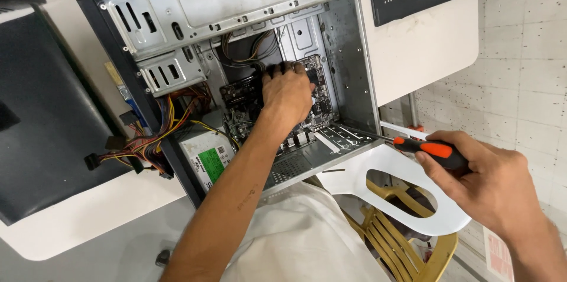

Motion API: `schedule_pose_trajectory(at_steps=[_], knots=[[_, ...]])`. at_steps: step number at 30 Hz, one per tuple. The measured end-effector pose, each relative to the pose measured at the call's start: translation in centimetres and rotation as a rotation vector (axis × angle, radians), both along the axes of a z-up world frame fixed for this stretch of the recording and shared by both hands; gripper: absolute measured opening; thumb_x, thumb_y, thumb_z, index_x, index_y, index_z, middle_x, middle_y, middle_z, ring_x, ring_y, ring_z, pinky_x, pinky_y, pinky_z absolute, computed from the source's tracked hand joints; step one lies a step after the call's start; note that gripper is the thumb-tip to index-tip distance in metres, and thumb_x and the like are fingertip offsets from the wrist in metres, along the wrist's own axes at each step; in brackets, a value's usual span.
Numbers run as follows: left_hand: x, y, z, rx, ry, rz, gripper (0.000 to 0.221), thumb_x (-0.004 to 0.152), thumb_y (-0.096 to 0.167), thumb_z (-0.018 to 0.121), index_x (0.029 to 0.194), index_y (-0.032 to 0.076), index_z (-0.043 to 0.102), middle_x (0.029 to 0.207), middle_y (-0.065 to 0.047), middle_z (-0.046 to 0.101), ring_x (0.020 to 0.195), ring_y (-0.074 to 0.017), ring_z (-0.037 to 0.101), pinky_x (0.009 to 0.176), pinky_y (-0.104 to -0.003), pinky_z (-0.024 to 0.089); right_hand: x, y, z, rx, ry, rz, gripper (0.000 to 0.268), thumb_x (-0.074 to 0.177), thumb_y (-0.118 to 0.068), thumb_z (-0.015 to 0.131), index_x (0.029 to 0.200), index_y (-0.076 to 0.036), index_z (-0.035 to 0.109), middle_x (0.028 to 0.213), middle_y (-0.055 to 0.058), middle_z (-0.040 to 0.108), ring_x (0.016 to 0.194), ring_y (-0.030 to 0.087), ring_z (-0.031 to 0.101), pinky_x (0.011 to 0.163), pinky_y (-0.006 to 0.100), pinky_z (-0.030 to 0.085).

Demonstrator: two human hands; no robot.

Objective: Installing a motherboard and other components into a computer case and securing them with a screwdriver.

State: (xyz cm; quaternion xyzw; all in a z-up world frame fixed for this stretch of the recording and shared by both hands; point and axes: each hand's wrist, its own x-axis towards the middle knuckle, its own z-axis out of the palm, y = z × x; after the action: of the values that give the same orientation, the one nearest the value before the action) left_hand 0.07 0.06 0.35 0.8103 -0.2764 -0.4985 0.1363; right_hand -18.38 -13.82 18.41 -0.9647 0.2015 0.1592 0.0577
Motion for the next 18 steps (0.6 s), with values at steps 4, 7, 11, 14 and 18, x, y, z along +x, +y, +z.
schedule_pose_trajectory(at_steps=[4,7,11,14,18], knots=[[-0.5,0.5,3.5,-0.185,-0.172,-0.083,0.043,0.083,0.009,0.05,0.126,0.008,0.045,0.127,-0.017,0.046,0.123,-0.0364,0.039,0.103,-0.058,0.029,-0.1,1.1,-0.4,-0.007,-0.056,0.038,0.035,0.077,-0.039,0.068,0.1,-0.014,0.067,0.051,-0.001,0.052,0.038,0.012,0.042,0.042,0.026,0.041],[-1.7,0.0,5.5,-0.555,-0.071,-0.195,0.043,0.069,0.003,0.067,0.11,0.014,0.062,0.108,-0.007,0.065,0.103,-0.0243,0.057,0.093,-0.048,0.041,0.1,2.3,-0.8,-0.096,-0.112,0.041,0.036,0.078,-0.043,0.069,0.095,-0.012,0.068,0.044,0.0,0.046,0.037,0.015,0.042,0.039,0.03,0.037],[-5.0,-1.8,2.6,-0.968,-0.022,-0.337,0.036,0.062,0.032,0.081,0.088,0.016,0.063,0.086,0.002,0.064,0.081,-0.0225,0.06,0.065,-0.042,0.043,-0.4,2.7,-1.7,-0.235,-0.119,0.037,0.046,0.081,-0.055,0.063,0.087,-0.01,0.064,0.041,0.002,0.043,0.04,0.024,0.046,0.039,0.034,0.036],[-5.7,-2.0,1.8,-1.101,0.025,-0.243,0.012,0.072,0.01,0.071,0.083,0.01,0.066,0.07,-0.002,0.064,0.063,-0.0253,0.063,0.058,-0.041,0.048,2.0,4.1,1.2,-0.068,0.177,-0.088,0.052,0.075,-0.061,0.053,0.104,-0.016,0.053,0.058,0.004,0.055,0.046,0.029,0.054,0.046,0.04,0.042],[-4.4,-2.1,3.3,-0.858,0.253,-0.267,0.009,0.083,0.003,0.064,0.075,0.008,0.066,0.069,-0.002,0.064,0.052,-0.0102,0.058,0.052,-0.022,0.053,3.2,3.4,3.5,0.083,0.24,0.279,0.051,0.075,-0.019,0.062,0.122,-0.027,0.044,0.121,0.001,0.042,0.054,0.018,0.061,0.034,0.035,0.06]])
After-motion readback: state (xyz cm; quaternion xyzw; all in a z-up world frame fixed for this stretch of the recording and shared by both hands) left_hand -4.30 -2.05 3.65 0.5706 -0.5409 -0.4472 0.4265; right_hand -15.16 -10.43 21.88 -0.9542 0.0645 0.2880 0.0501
